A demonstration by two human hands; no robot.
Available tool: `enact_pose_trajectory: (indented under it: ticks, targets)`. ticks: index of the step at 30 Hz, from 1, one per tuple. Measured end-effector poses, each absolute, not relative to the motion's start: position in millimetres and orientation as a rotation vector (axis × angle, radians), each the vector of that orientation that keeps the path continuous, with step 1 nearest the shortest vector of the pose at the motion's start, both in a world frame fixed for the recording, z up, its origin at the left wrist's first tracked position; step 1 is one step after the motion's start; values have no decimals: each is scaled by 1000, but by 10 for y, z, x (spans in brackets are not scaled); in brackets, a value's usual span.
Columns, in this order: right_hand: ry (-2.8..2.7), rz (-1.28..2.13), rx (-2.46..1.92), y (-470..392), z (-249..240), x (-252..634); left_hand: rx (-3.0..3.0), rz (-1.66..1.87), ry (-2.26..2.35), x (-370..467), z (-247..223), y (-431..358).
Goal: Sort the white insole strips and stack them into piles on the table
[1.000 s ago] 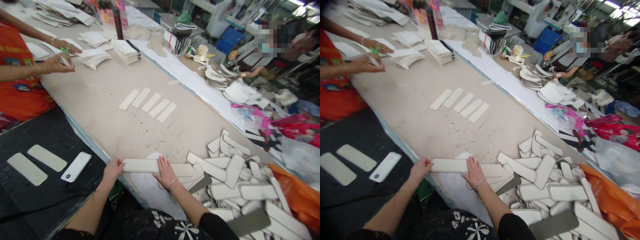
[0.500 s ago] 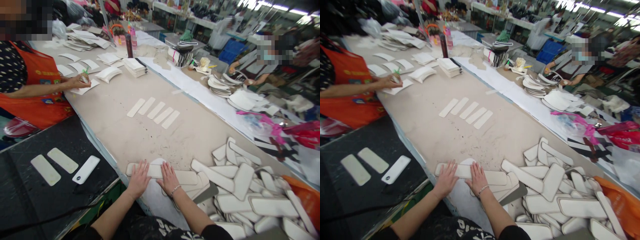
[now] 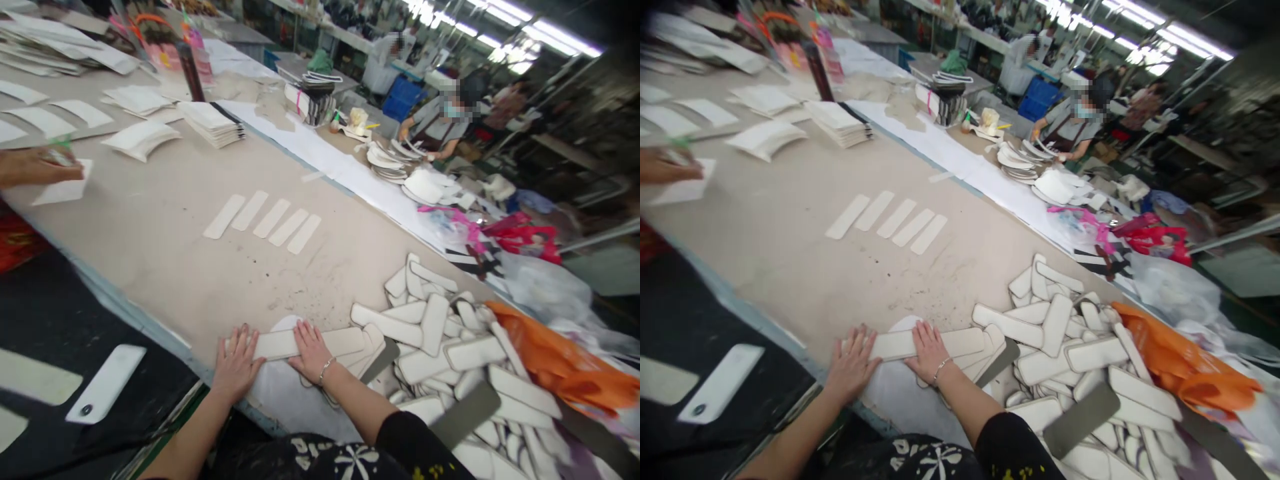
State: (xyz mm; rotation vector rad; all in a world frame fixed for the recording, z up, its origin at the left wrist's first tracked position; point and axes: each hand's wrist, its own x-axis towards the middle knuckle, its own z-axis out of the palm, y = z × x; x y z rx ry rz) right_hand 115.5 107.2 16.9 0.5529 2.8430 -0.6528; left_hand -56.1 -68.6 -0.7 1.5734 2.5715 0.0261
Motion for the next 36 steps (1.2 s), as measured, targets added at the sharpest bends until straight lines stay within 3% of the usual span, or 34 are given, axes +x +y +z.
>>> enact_pose_trajectory:
  ticks: [8,19,25,31,36]
  targets:
    - [2721,-778,1095,1274,278,937,1630,75,2604,-539,-142,-633]
    - [2505,-871,1045,1474,342,844,1639,-73,2605,-551,-128,-636]
    - [2614,-1000,1136,1491,572,1091,1647,154,2672,-410,57,-621]
    - [2657,-1101,1843,1989,909,2334,1751,674,2431,63,155,-391]
    - [2259,-865,2723,2356,1082,3678,1604,484,2295,288,139,-30]
